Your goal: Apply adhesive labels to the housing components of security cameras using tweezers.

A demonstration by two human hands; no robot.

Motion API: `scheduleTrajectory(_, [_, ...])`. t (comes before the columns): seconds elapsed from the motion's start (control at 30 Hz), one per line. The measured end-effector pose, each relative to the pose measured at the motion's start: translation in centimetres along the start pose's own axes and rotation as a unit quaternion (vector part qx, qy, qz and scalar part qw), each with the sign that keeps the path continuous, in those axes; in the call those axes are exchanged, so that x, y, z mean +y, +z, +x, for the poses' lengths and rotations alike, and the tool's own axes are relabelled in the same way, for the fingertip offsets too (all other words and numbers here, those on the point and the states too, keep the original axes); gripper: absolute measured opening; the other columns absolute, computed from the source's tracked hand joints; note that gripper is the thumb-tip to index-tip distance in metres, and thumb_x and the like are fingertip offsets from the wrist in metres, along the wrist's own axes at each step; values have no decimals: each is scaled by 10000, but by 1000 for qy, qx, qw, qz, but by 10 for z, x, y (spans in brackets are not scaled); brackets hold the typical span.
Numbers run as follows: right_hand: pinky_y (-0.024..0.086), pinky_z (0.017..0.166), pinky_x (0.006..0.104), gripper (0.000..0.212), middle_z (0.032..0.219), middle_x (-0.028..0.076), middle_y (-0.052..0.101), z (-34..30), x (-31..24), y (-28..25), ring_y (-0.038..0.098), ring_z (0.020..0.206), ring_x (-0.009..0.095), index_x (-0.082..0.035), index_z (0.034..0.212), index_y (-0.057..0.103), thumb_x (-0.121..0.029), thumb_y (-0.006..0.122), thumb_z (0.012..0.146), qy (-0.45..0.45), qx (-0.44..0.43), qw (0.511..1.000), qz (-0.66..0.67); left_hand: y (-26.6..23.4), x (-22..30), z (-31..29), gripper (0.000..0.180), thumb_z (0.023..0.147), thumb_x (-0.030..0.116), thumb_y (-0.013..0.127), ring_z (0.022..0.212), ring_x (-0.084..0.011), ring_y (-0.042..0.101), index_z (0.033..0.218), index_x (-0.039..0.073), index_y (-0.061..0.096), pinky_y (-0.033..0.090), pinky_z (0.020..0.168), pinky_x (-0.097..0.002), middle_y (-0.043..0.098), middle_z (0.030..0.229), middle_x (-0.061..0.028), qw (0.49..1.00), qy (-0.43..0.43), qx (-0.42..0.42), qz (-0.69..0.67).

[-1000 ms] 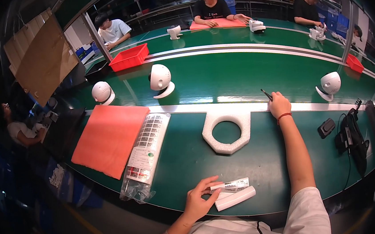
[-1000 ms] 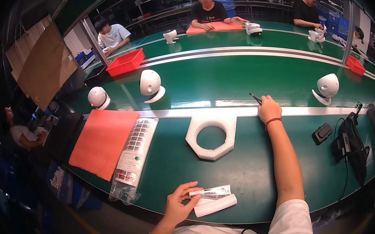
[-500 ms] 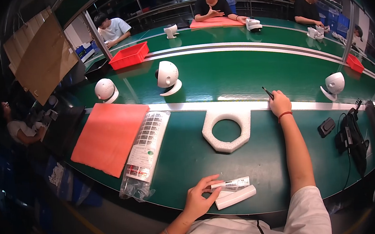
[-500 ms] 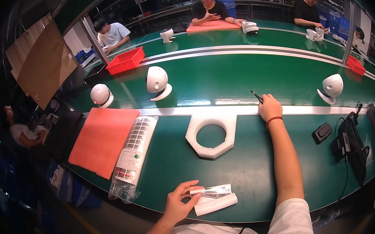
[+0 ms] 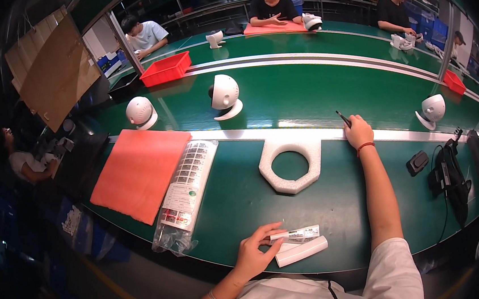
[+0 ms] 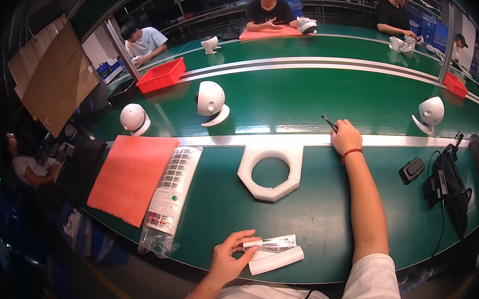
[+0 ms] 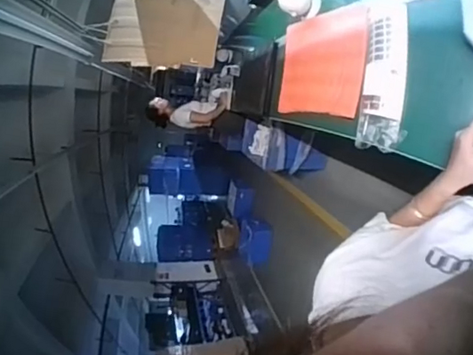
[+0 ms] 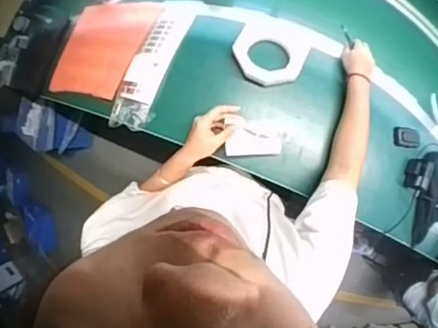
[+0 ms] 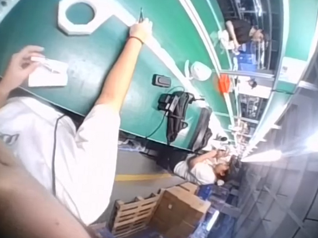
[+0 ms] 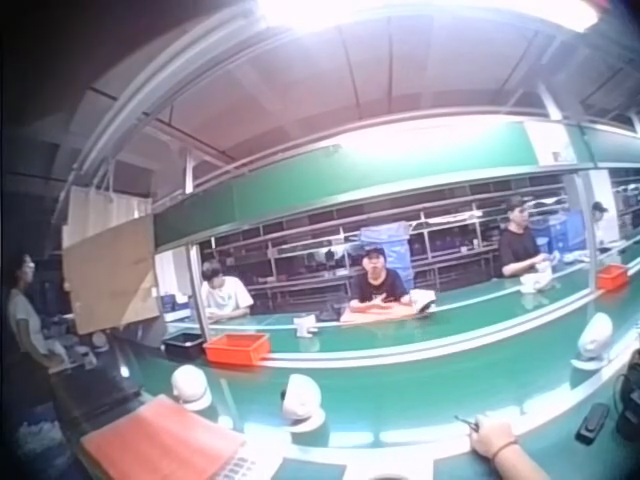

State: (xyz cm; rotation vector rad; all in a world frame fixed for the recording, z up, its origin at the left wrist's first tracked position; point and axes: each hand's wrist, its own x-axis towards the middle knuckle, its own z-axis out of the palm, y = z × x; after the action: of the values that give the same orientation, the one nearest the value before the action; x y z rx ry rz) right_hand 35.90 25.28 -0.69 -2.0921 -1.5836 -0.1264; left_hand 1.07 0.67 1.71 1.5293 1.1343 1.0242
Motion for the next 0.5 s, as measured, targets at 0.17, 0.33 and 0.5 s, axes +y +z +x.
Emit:
scheduleTrajectory(0.17, [505,713,479,189,978,103,610,1,1,1,623,855,362,-79,881,597,-267,608,869,-3,10,1000,5,1,-3,0,338,866,22,654,925,-137,680,1193,-2,574,554,764,-246,710,1036,-116,1000,11,7,-5])
scheduleTrajectory(0.33, [506,701,468,208,955,103,611,0,1,0,624,840,352,-78,868,593,-285,618,866,-14,11,1000,-5,0,-4,0,327,864,21,656,933,-135,678,1182,-3,582,553,759,-244,710,1039,-114,1000,11,9,-7])
scheduleTrajectory(0.5, [507,689,458,221,927,97,608,-2,0,-2,623,817,341,-79,865,595,-298,626,864,-27,10,1000,-8,0,-4,-1,330,863,22,658,937,-134,678,1184,-2,582,553,760,-243,711,1038,-110,1000,11,9,-10])
